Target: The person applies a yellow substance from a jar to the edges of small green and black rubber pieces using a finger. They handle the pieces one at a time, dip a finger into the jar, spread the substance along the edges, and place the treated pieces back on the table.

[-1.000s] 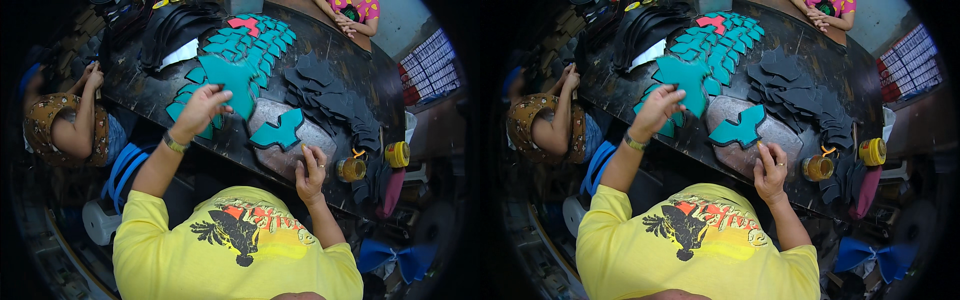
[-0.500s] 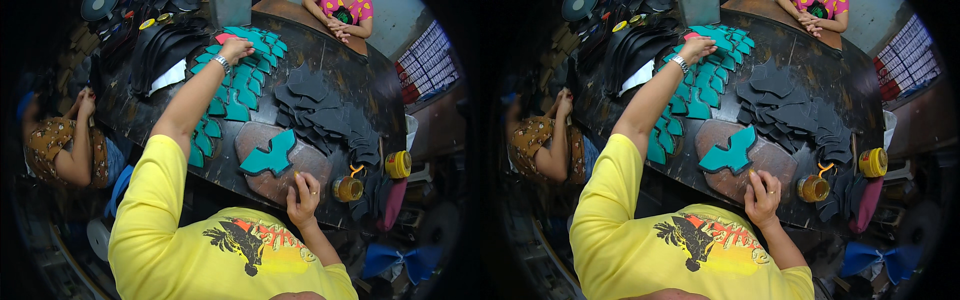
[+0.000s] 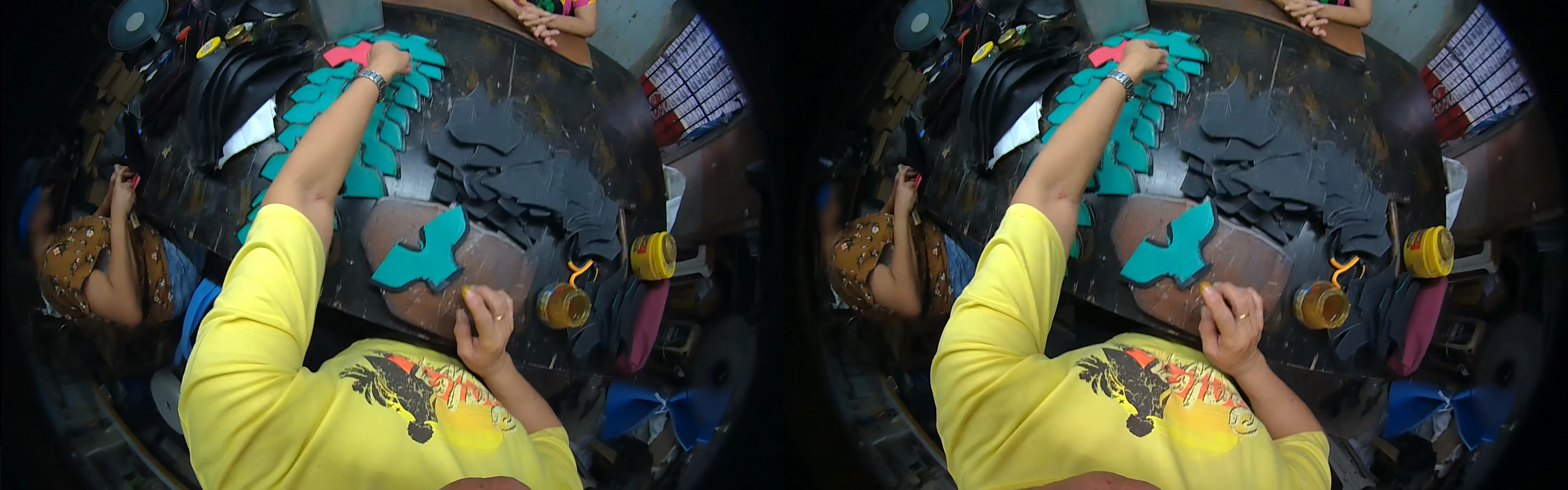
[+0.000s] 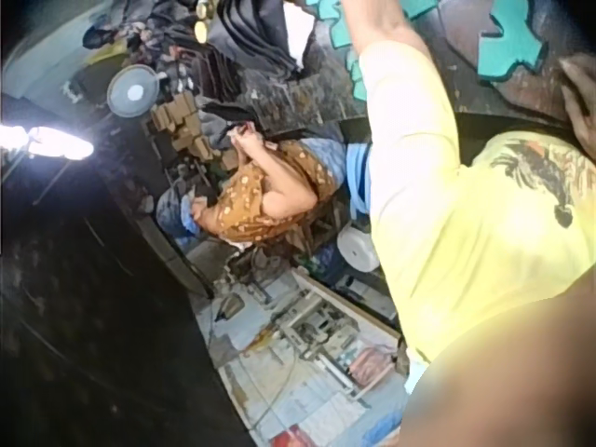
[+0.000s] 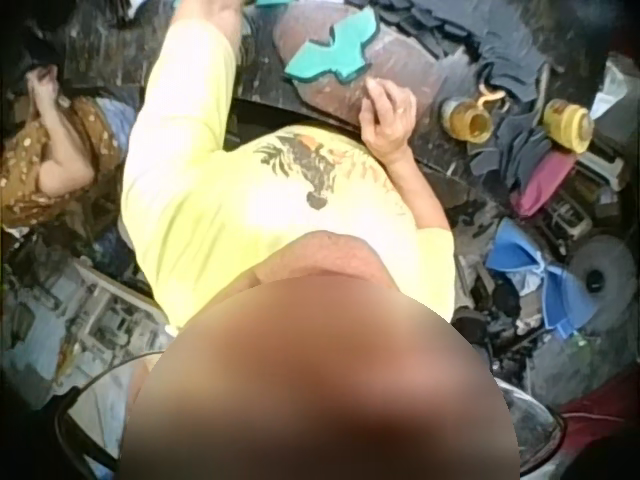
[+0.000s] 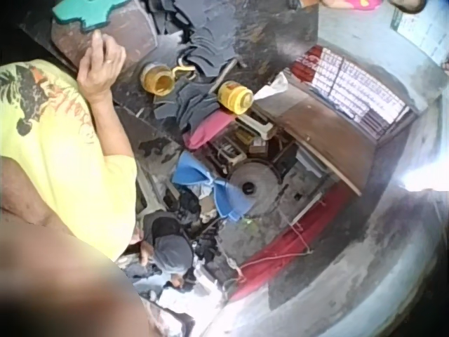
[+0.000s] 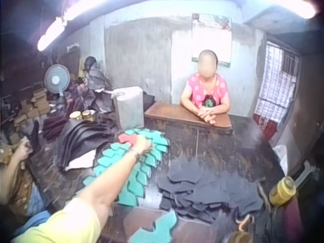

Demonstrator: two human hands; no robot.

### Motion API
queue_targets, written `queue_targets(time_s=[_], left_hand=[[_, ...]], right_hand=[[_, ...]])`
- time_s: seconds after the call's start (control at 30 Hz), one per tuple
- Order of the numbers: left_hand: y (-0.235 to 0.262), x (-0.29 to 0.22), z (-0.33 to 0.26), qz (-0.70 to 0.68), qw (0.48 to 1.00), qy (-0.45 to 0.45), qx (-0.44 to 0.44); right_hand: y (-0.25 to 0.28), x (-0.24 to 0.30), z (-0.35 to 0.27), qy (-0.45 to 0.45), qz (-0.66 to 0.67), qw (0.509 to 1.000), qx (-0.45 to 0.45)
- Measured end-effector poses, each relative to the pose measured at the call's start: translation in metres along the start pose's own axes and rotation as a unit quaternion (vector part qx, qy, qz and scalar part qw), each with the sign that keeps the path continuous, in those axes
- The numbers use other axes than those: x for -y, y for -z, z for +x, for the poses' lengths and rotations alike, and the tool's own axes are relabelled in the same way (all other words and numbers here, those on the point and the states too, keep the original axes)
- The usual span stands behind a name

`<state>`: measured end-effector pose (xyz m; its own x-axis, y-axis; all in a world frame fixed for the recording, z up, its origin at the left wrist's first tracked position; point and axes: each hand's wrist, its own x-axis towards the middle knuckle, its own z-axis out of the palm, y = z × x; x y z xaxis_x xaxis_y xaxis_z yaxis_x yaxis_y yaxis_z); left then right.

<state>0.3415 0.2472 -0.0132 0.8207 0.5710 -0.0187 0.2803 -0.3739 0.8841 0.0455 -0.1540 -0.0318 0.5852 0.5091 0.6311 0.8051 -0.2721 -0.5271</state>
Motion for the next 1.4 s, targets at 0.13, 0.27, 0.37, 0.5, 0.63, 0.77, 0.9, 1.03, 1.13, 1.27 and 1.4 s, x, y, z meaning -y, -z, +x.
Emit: queue_targets(time_s=[0.13,0.27,0.37,0.5,0.63,0.77,0.9,1.03,1.13,1.27,1.4], left_hand=[[0.027,-0.006,-0.095,0.122,0.971,-0.200,0.043],[0.034,0.006,-0.237,0.173,0.919,-0.304,0.180],[0.030,0.017,-0.321,0.259,0.883,-0.367,0.139],[0.017,0.026,-0.352,0.282,0.886,-0.361,0.066],[0.012,0.028,-0.347,0.229,0.913,-0.324,0.099],[0.008,0.017,-0.347,0.097,0.943,-0.274,0.162],[0.005,0.007,-0.365,0.005,0.937,-0.235,0.257],[-0.003,0.003,-0.386,-0.193,0.900,-0.159,0.357],[0.000,0.005,-0.400,-0.225,0.880,-0.091,0.408],[-0.003,0.005,-0.414,-0.249,0.863,-0.048,0.437],[-0.012,0.004,-0.424,-0.263,0.841,-0.042,0.471]], right_hand=[[-0.001,-0.002,-0.005,0.005,-0.004,1.000,0.002],[-0.001,-0.005,-0.008,0.010,-0.007,1.000,0.016],[0.001,-0.003,-0.005,0.020,0.004,1.000,0.011],[0.013,0.009,-0.004,-0.039,0.101,0.994,-0.001],[0.070,0.014,-0.004,-0.018,0.004,1.000,-0.016],[0.130,0.002,0.004,-0.139,-0.158,0.977,-0.032],[0.153,-0.018,0.015,-0.127,-0.268,0.952,0.078],[0.162,-0.024,0.024,-0.127,-0.317,0.931,0.124],[0.158,-0.026,0.024,-0.171,-0.306,0.927,0.130],[0.141,-0.032,0.022,-0.164,-0.365,0.900,0.171],[0.143,-0.032,0.026,-0.182,-0.371,0.880,0.234]])
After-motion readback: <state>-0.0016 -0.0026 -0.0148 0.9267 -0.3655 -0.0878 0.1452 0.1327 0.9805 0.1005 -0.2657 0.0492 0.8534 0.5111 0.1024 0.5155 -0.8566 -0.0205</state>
